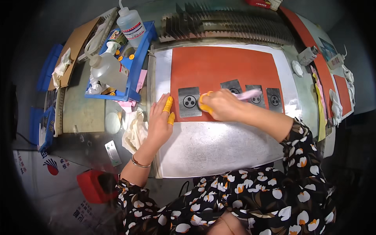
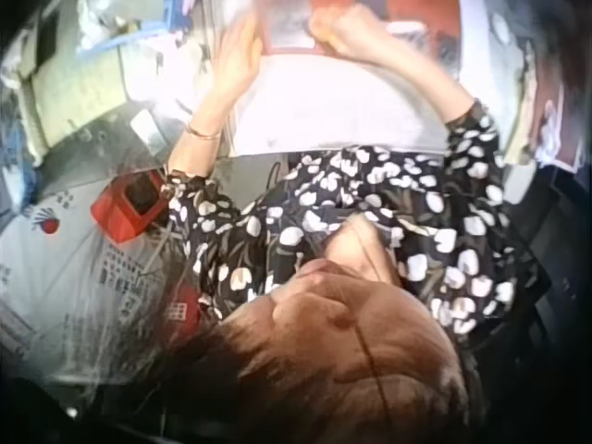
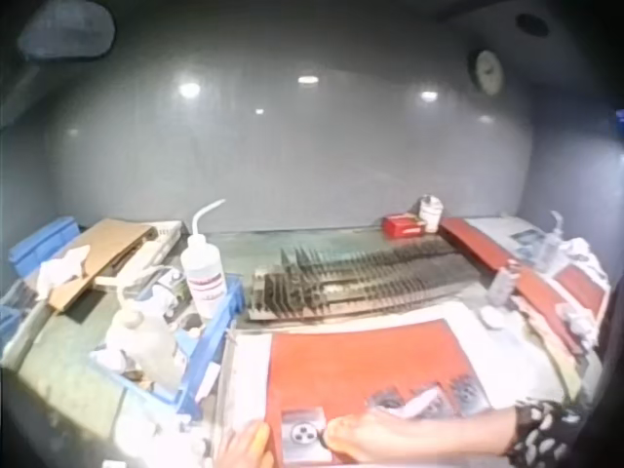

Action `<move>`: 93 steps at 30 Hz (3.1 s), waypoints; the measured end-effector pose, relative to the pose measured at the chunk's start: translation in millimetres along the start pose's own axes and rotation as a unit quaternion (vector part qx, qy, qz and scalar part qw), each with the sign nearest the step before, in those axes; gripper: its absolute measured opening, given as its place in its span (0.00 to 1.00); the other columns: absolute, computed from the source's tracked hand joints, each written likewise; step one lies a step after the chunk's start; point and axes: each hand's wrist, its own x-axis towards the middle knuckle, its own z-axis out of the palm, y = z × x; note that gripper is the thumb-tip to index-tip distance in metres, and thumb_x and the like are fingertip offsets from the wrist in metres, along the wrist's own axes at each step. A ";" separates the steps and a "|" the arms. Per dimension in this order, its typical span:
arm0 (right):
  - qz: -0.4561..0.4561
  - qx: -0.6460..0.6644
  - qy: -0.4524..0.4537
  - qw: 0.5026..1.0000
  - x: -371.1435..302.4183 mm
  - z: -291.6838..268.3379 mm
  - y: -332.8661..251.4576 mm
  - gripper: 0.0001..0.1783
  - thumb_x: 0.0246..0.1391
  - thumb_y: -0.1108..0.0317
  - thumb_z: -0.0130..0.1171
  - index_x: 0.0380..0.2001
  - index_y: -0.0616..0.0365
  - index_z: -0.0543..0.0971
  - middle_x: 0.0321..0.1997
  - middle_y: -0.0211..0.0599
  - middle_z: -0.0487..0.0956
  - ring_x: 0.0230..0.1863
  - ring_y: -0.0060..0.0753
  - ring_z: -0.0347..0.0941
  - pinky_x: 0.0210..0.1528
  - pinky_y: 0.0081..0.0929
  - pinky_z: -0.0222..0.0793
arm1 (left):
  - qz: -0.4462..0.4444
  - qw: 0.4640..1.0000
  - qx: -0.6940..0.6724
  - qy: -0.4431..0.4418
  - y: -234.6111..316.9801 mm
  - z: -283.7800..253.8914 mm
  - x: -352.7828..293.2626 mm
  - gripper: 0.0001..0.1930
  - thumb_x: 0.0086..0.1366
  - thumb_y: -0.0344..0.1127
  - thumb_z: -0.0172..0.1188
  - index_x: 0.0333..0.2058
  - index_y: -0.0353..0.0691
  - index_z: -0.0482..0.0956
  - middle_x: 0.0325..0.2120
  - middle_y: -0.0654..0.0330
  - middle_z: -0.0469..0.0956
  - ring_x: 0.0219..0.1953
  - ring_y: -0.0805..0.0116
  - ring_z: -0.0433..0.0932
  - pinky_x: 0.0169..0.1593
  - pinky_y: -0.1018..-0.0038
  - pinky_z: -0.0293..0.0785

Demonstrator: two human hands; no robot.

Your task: The person cleans several small, square metal plates with circular patterns on a workbench. They use a yellow sponge to apply a white powder from a jar and wipe the plates, then use a white cloth to buff them. The person handles the plates one by one, wiping them thoroughly before moving to the next.

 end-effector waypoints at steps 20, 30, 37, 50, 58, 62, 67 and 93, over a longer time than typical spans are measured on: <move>-0.048 -0.013 -0.001 0.999 86.1 26.0 4.8 0.06 0.42 0.72 0.54 0.27 0.59 0.75 0.24 0.48 0.76 0.28 0.51 0.74 0.30 0.46 0.67 | -0.004 1.000 -0.005 0.005 0.2 -0.5 4.2 0.23 0.56 0.25 0.51 0.52 0.26 0.64 0.58 0.49 0.60 0.63 0.54 0.55 0.63 0.56 0.48; 0.038 -0.022 -0.042 0.998 19.8 -12.1 43.2 0.07 0.40 0.74 0.54 0.28 0.55 0.75 0.23 0.46 0.75 0.27 0.50 0.73 0.28 0.44 0.67 | -0.017 1.000 0.008 -0.002 -0.9 -1.3 -1.4 0.24 0.57 0.25 0.50 0.54 0.29 0.63 0.58 0.50 0.59 0.63 0.56 0.55 0.63 0.57 0.48; -0.092 0.027 -0.034 0.995 27.7 34.5 -18.0 0.05 0.39 0.75 0.53 0.25 0.62 0.73 0.24 0.48 0.75 0.26 0.50 0.74 0.27 0.43 0.68 | -0.009 1.000 0.003 0.001 0.0 -1.4 0.6 0.24 0.56 0.25 0.50 0.53 0.29 0.64 0.58 0.50 0.59 0.63 0.55 0.55 0.63 0.56 0.49; 0.105 0.075 -0.026 0.991 -115.9 -47.3 -3.3 0.08 0.49 0.66 0.54 0.27 0.60 0.74 0.26 0.45 0.77 0.28 0.49 0.74 0.30 0.42 0.68 | 0.020 0.997 -0.076 0.017 -10.3 -0.9 -2.7 0.26 0.57 0.28 0.52 0.55 0.30 0.61 0.57 0.45 0.60 0.58 0.47 0.59 0.60 0.57 0.51; 0.219 0.241 0.091 0.941 -191.5 -51.0 33.2 0.09 0.52 0.66 0.56 0.31 0.61 0.77 0.28 0.44 0.78 0.30 0.47 0.74 0.32 0.35 0.68 | 0.094 0.995 -0.025 -0.033 96.5 5.0 59.5 0.50 0.40 0.43 0.73 0.59 0.31 0.53 0.57 0.46 0.56 0.58 0.49 0.57 0.61 0.61 0.52; 0.169 0.196 0.122 0.958 -181.9 -37.5 40.9 0.08 0.50 0.67 0.56 0.32 0.59 0.77 0.28 0.46 0.77 0.30 0.49 0.74 0.33 0.36 0.68 | 0.065 0.995 0.037 -0.071 124.9 51.1 99.2 0.53 0.36 0.46 0.75 0.57 0.31 0.55 0.53 0.47 0.58 0.56 0.49 0.56 0.61 0.60 0.48; 0.121 0.156 0.120 0.973 -192.4 -49.7 60.4 0.04 0.48 0.71 0.56 0.28 0.60 0.73 0.25 0.45 0.76 0.29 0.51 0.72 0.31 0.39 0.67 | 0.068 0.990 0.035 -0.117 118.3 62.8 99.4 0.52 0.35 0.44 0.75 0.57 0.31 0.55 0.48 0.48 0.60 0.52 0.50 0.57 0.59 0.60 0.49; 0.079 -0.026 -0.051 0.995 -54.9 -49.6 73.9 0.05 0.45 0.70 0.55 0.26 0.61 0.74 0.23 0.47 0.76 0.29 0.51 0.75 0.28 0.45 0.68 | 0.094 0.992 0.030 -0.080 110.3 38.0 -14.6 0.29 0.48 0.38 0.64 0.48 0.27 0.70 0.56 0.53 0.63 0.52 0.54 0.64 0.50 0.61 0.60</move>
